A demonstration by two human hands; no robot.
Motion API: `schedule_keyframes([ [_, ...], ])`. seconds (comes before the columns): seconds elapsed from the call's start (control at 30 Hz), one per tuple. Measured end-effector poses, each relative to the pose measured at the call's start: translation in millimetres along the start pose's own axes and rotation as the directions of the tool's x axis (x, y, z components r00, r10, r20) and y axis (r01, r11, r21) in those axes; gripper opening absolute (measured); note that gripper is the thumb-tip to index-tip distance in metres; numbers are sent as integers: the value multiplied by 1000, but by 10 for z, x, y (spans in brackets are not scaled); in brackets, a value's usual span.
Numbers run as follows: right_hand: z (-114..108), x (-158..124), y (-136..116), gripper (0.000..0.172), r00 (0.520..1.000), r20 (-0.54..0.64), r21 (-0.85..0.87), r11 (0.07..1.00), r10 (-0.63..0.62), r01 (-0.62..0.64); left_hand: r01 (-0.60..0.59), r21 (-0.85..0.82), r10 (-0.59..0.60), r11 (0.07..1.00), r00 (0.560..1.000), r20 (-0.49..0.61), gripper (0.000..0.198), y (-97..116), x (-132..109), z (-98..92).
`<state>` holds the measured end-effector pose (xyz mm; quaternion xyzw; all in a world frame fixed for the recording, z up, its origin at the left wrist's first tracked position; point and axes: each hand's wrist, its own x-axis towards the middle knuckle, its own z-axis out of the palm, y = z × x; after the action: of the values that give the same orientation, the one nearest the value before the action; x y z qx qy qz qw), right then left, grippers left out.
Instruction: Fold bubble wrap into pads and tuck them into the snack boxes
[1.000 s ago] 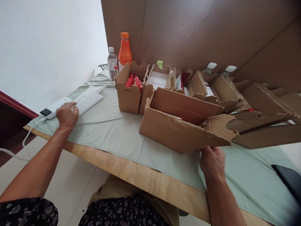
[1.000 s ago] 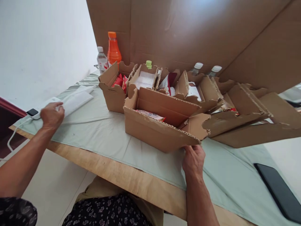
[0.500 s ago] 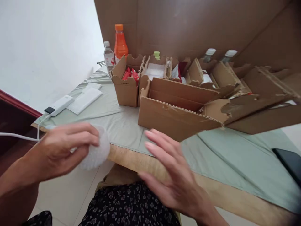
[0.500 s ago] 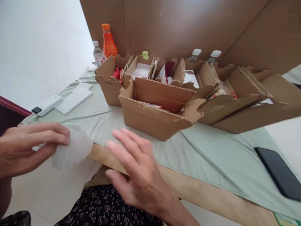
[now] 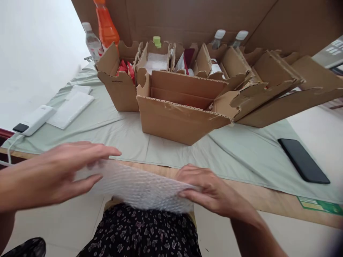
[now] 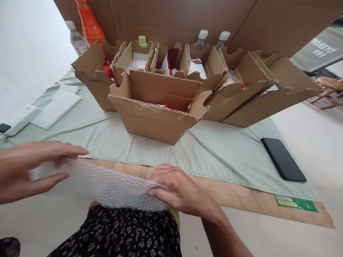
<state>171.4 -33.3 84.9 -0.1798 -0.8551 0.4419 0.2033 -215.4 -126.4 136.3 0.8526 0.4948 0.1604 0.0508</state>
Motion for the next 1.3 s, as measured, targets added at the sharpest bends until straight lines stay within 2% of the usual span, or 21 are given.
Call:
schedule_keyframes([
  [0.03, -103, -104, -47, 17, 996, -84, -135, 991, -7, -4, -48, -7, 48, 999, 992, 118, 32, -12, 202, 72],
  [0.1, -254, -254, -104, 22, 965, -250, -440, 897, -78, -42, -116, 31, 113, 993, 990, 82, 27, 16, 576, 215],
  [0.17, -314, -350, -80, 29, 914, -366, -677, 724, -175, -133, -126, 170, 137, 977, 989, -56, 27, 94, 815, 348],
  [0.23, -298, -430, 24, 33, 889, -400, -792, 573, -223, -213, -121, 300, 171, 946, 974, -147, 24, 178, 888, 493],
  [0.27, -274, -477, 97, 34, 898, -388, -818, 526, -208, -231, -129, 321, 184, 938, 972, -146, 24, 209, 874, 578],
  [0.33, -226, -596, 250, 34, 939, -327, -838, 492, -106, -236, -163, 250, 181, 955, 982, -54, 21, 232, 790, 761],
  [0.4, -207, -739, 377, 36, 965, -260, -818, 527, 20, -231, -151, 94, 147, 984, 988, 54, 21, 197, 694, 921],
  [0.43, -213, -806, 424, 41, 966, -249, -793, 559, 68, -243, -105, 21, 103, 994, 993, 60, 29, 163, 664, 975],
  [0.5, -253, -889, 489, 49, 949, -292, -723, 622, 118, -300, 61, -110, -62, 992, 998, -4, 44, 85, 674, 1029],
  [0.53, -281, -890, 515, 50, 932, -337, -680, 650, 134, -339, 164, -178, -175, 970, 983, -48, 49, 49, 719, 1038],
  [0.6, -337, -796, 574, 51, 882, -442, -573, 705, 164, -418, 338, -331, -388, 881, 917, -97, 59, -4, 885, 1061],
  [0.67, -384, -595, 653, 56, 819, -533, -433, 763, 213, -480, 413, -485, -514, 771, 853, -90, 72, -30, 1108, 1129],
  [0.7, -403, -475, 697, 59, 790, -563, -364, 786, 243, -500, 414, -554, -541, 722, 837, -80, 76, -33, 1218, 1184],
  [0.8, -462, -151, 822, 54, 725, -607, -201, 819, 326, -537, 358, -697, -549, 621, 834, -62, 70, -2, 1452, 1377],
  [0.93, -562, 34, 936, 39, 689, -646, -141, 837, 328, -529, 327, -720, -573, 612, 811, -120, 55, 106, 1512, 1540],
  [1.07, -647, 85, 1019, 33, 712, -657, -197, 856, 247, -479, 307, -670, -561, 676, 804, -198, 54, 167, 1537, 1579],
  [1.17, -694, 80, 1070, 34, 732, -637, -217, 853, 244, -474, 293, -630, -525, 720, 822, -218, 56, 122, 1543, 1586],
  [1.3, -737, -196, 1088, 40, 741, -630, -245, 847, 231, -472, 317, -527, -492, 788, 839, -231, 74, 46, 1334, 1542],
])
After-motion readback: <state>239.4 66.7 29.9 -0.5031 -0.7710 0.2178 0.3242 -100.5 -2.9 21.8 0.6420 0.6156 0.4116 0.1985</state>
